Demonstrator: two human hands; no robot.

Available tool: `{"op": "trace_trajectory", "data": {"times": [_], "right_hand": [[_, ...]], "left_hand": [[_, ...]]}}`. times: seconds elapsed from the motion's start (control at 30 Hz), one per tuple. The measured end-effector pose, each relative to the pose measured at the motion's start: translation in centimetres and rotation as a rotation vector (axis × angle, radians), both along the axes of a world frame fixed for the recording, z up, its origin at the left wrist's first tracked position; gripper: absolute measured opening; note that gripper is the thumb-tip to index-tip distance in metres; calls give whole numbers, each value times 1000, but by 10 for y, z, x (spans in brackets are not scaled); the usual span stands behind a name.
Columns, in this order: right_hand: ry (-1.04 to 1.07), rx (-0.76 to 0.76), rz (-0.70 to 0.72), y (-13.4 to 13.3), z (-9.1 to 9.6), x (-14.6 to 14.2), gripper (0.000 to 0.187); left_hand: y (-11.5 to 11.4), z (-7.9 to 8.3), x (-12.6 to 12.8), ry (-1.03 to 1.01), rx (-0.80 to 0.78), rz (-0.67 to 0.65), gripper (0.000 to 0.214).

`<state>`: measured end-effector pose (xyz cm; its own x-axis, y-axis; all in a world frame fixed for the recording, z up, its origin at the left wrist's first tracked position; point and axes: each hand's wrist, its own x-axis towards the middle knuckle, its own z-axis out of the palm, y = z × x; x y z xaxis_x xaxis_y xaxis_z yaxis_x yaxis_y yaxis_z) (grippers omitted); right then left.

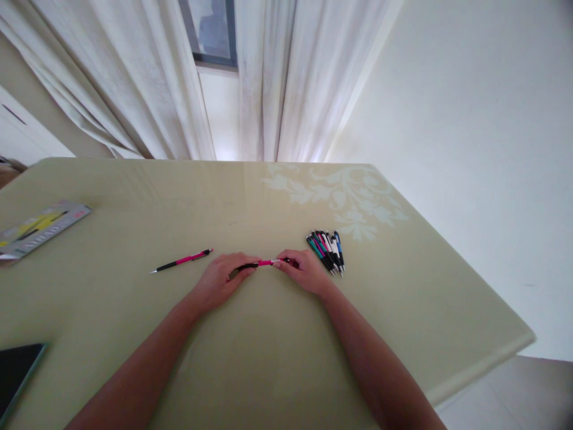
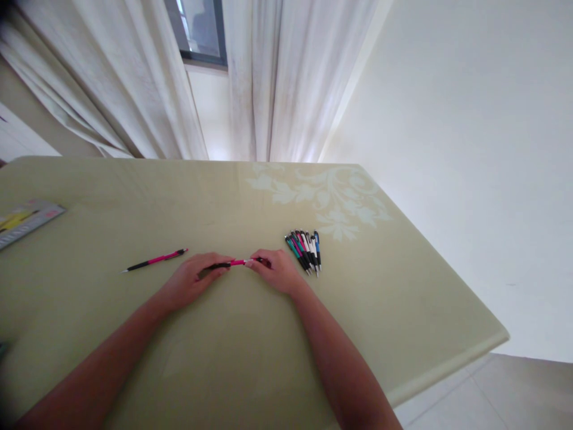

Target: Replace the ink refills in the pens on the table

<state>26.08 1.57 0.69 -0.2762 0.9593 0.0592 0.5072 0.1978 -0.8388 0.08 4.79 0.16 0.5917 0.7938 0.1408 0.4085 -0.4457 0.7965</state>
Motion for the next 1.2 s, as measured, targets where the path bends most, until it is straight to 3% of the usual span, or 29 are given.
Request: {"op": "trace_trajectory", "data": {"times": [0.3, 0.5, 0.93, 1.2], "right_hand": [[172, 75, -92, 4, -4, 6, 36], [268, 103, -204, 7, -4, 12, 37], [458, -3, -230, 9, -18, 16, 33], [488, 25, -225, 9, -15, 13, 30]], "left_hand": [[2, 5, -5, -106, -30, 224, 24], [5, 2, -7, -145, -73, 259, 26], [5, 2, -7, -238, -110, 303, 27], [5, -1, -7, -234, -123, 311, 29]]}}
